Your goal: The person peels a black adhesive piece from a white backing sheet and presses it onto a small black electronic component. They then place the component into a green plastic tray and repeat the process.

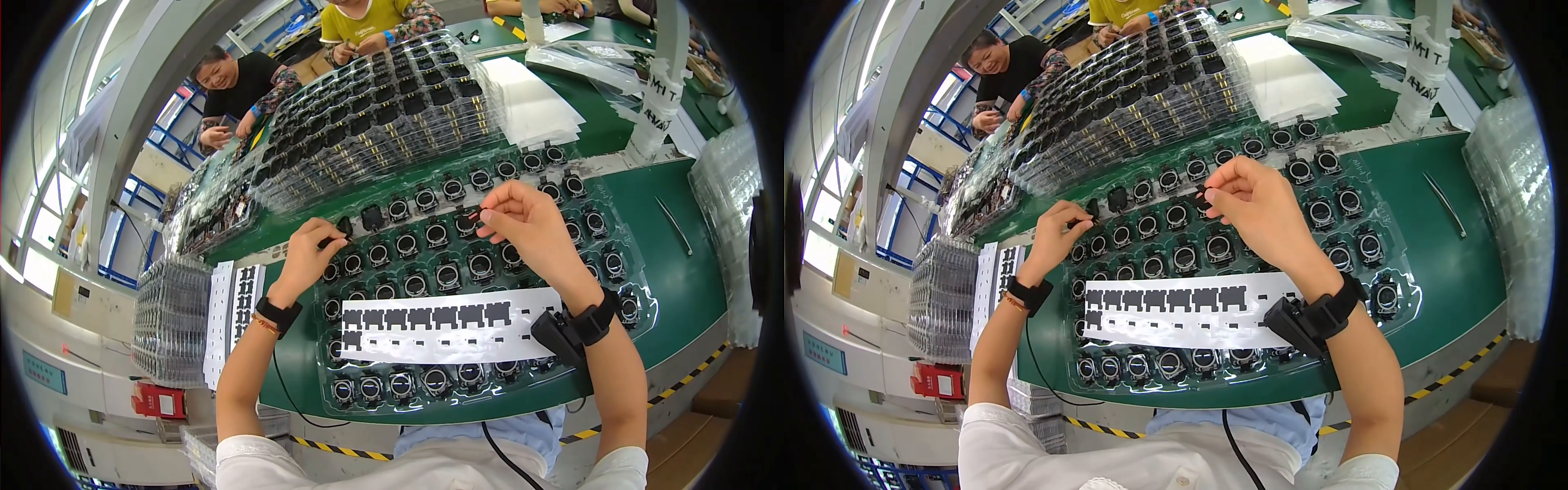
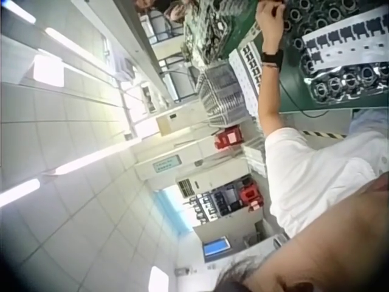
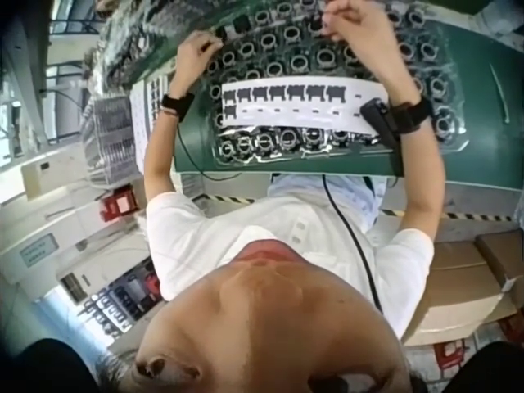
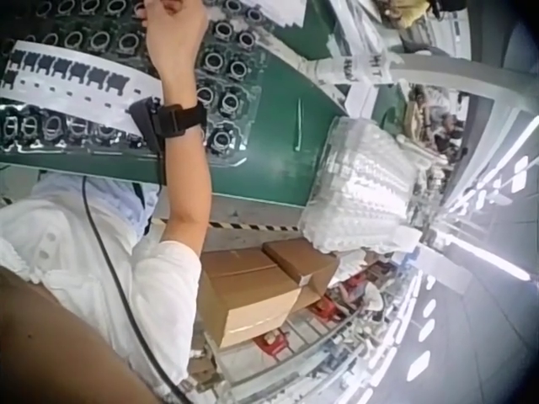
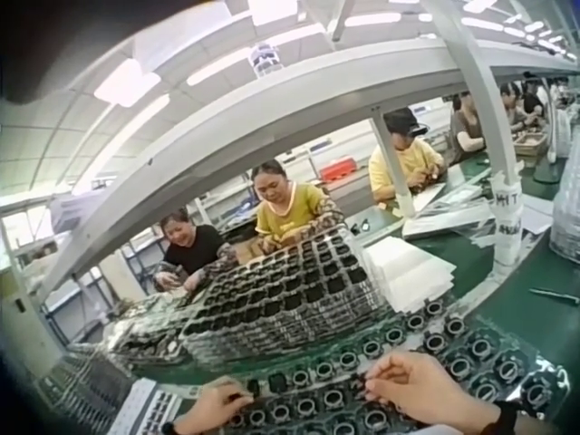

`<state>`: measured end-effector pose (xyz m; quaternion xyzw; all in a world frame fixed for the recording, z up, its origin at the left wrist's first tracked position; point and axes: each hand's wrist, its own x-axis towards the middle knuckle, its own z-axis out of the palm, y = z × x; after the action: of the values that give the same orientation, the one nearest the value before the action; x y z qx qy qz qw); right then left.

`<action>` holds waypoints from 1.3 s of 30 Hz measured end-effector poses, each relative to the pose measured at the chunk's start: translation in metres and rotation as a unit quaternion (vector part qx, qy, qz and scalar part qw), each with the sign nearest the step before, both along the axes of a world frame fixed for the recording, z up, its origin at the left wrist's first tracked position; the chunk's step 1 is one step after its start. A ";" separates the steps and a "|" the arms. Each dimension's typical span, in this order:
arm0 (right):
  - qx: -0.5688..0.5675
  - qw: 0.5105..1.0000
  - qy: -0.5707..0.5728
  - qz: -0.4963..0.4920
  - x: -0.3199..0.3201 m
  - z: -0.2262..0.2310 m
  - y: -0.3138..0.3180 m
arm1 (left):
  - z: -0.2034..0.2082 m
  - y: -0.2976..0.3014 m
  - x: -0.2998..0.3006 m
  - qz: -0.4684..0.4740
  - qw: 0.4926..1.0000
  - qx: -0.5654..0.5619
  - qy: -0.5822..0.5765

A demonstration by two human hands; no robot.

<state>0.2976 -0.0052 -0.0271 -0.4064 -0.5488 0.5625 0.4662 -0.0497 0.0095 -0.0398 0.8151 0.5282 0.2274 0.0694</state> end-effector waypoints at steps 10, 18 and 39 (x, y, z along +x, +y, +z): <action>0.002 1.000 -0.002 0.003 -0.001 -0.002 -0.001 | 0.009 -0.003 0.018 0.011 0.998 0.058 0.034; -0.004 1.000 0.000 0.011 -0.001 -0.003 -0.001 | 0.003 0.012 0.006 -0.030 0.995 0.019 0.091; 0.058 0.996 -0.059 -0.035 -0.001 -0.013 0.001 | 0.021 0.059 0.112 0.067 0.969 -0.042 0.233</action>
<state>0.2965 -0.0041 -0.0401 -0.4302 -0.5921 0.4884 0.4753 0.0627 0.0689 -0.0187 0.8049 0.5921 0.0130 -0.0373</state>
